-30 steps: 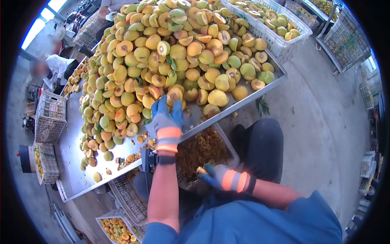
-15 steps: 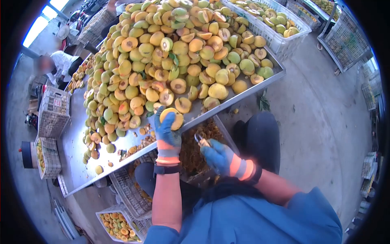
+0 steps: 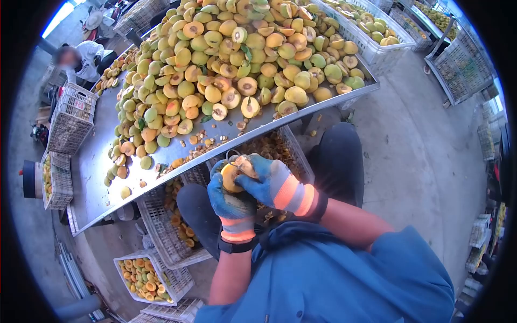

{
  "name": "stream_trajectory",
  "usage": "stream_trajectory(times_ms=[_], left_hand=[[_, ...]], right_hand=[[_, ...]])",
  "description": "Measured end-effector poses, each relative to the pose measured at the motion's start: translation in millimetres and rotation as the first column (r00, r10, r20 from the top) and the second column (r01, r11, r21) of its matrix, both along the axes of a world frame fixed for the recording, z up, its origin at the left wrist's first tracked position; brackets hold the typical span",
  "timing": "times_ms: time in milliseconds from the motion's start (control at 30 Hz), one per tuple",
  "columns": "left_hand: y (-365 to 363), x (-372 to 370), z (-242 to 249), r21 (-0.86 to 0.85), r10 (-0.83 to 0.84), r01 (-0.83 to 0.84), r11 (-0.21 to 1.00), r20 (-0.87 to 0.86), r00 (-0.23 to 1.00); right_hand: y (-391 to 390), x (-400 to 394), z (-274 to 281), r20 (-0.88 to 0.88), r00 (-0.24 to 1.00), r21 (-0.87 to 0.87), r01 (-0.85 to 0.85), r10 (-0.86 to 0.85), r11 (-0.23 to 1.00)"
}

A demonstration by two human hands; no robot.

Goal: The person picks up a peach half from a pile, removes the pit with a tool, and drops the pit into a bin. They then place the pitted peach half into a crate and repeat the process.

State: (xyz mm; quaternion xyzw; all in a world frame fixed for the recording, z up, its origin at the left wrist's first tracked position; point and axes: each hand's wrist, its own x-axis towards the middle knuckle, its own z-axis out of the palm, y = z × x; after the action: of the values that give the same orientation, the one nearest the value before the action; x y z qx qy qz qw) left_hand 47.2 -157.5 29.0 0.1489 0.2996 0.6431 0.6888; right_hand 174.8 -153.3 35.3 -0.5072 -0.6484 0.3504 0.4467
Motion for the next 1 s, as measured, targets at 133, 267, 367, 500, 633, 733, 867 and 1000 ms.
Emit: stream_trajectory(times_ms=[133, 267, 367, 500, 633, 733, 867, 1000], left_hand=[[-13.4, -4.6, -9.3, -0.043, 0.034, -0.036, 0.998, -0.051, 0.998], [-22.7, 1.2, -21.6, -0.052, 0.091, -0.099, 0.994, -0.128, 0.988], [-20.9, 1.5, -18.6, -0.060, 0.125, -0.133, 0.989, -0.124, 0.984], [-10.6, -9.8, -16.6, 0.075, 0.086, -0.101, 0.992, 0.188, 0.978], [-8.6, -8.4, -7.0, -0.125, 0.263, -0.235, 0.964, 0.297, 0.918], [-8.7, -6.1, -7.9, -0.050, 0.214, -0.208, 0.977, 0.260, 0.942], [-11.5, 1.3, -3.9, 0.013, 0.213, -0.215, 0.976, 0.090, 0.973], [-13.7, 3.9, -0.5, 0.034, 0.213, -0.215, 0.976, 0.050, 0.976]], right_hand=[[-6.6, -6.3, -8.0, 0.006, 0.998, -0.105, -0.056, 0.057, 0.993], [-14.6, -1.3, -6.4, 0.164, 0.971, -0.141, -0.153, 0.176, 0.978], [-31.8, -10.0, -2.2, 0.014, 0.998, 0.044, -0.064, 0.064, 0.997], [-43.1, -8.8, -8.2, -0.414, 0.910, -0.111, -0.055, 0.004, 0.992], [-43.5, 5.4, 5.3, -0.196, 0.954, -0.150, -0.258, 0.227, 0.955], [-44.4, 4.3, -2.1, -0.011, 0.949, 0.012, -0.316, 0.316, 0.949], [-41.4, 1.7, 2.9, -0.025, 0.952, -0.032, -0.307, 0.306, 0.951], [-43.0, -3.4, -1.4, -0.169, 0.961, -0.105, -0.237, 0.217, 0.966]])
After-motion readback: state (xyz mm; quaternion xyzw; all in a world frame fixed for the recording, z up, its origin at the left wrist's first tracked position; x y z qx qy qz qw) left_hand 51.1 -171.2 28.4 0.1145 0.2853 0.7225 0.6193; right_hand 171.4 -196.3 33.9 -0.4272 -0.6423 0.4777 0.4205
